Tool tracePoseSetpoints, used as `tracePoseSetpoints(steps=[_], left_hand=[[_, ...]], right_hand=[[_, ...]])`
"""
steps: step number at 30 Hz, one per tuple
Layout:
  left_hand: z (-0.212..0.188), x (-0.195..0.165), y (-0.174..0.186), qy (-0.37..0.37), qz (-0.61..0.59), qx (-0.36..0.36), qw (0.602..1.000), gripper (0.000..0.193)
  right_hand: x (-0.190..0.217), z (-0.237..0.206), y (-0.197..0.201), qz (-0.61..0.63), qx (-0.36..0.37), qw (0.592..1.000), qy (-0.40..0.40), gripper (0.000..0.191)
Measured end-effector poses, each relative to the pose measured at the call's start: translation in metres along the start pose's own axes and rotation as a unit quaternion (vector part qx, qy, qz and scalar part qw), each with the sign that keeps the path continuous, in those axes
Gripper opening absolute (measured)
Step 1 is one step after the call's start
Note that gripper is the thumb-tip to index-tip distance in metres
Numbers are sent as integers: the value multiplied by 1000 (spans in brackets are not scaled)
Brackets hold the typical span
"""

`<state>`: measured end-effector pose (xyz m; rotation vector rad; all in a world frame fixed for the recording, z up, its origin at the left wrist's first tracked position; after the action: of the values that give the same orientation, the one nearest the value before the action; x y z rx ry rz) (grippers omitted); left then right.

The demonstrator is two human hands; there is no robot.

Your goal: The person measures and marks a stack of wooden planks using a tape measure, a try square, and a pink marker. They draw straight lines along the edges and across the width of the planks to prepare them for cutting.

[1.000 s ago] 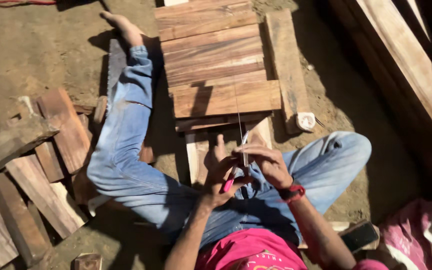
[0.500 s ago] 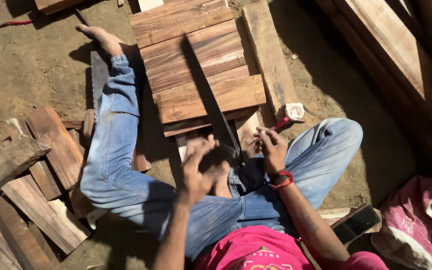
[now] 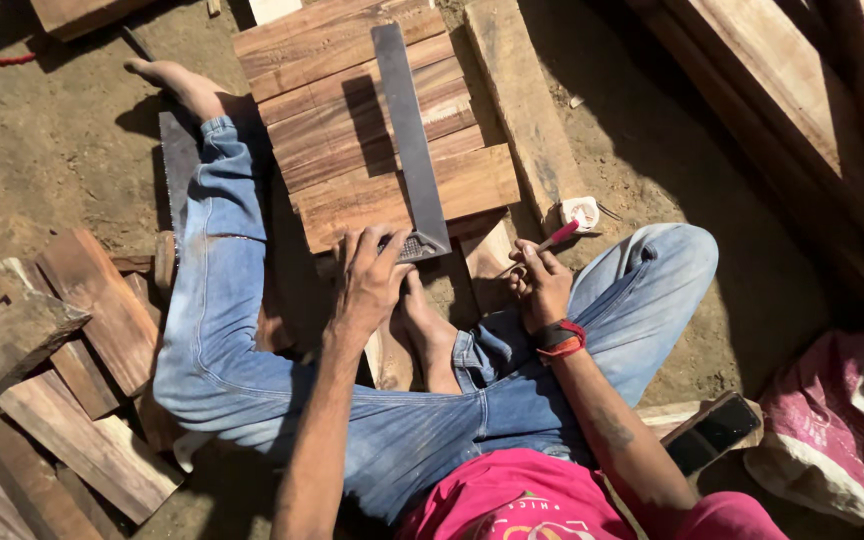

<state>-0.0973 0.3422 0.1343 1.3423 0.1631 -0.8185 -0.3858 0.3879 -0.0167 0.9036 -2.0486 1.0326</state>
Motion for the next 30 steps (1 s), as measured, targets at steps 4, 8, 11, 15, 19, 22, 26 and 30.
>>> tracePoseSetpoints(steps=[4,8,11,15,19,22,26,30], left_hand=[[4,1,0,12,-27,-4,1000,52],[5,1,1,13,-45,-5,999,52],[4,2,1,9,-41,-4,999,52],[4,5,-1,10,-35,9,999,52],[5,7,-4,14,-44,18,999,52],[6,8,-3,7,-39,17,999,52],[7,8,-2,1,-38,22,999,51],[8,6,2,1,-37,23,999,52]], right_hand=[[-1,1,1,-3,1,1000,0,29],[-1,2,1,-2,3,1000,4,29],[-2,2,1,-12,3,1000,7,29],[-3,2,2,3,4,1000,8,29],[1,1,-2,10,-1,1000,10,28],[20,-7,-11,-43,-11,996,72,27],[75,-30,-41,-251,-10,931,263,27],[123,-20,-112,-333,121,829,433,18]])
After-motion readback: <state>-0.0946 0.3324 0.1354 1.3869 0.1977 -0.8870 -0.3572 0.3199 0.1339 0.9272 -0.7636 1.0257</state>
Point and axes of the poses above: each hand's wrist, its own z-axis towards the middle knuckle, its own y-axis out of the back of the hand, x = y × z, the point moved 6 cm from there along z, towards the middle knuckle, and after that the axes turned 5 degrees about x, right-handed, at the moved point
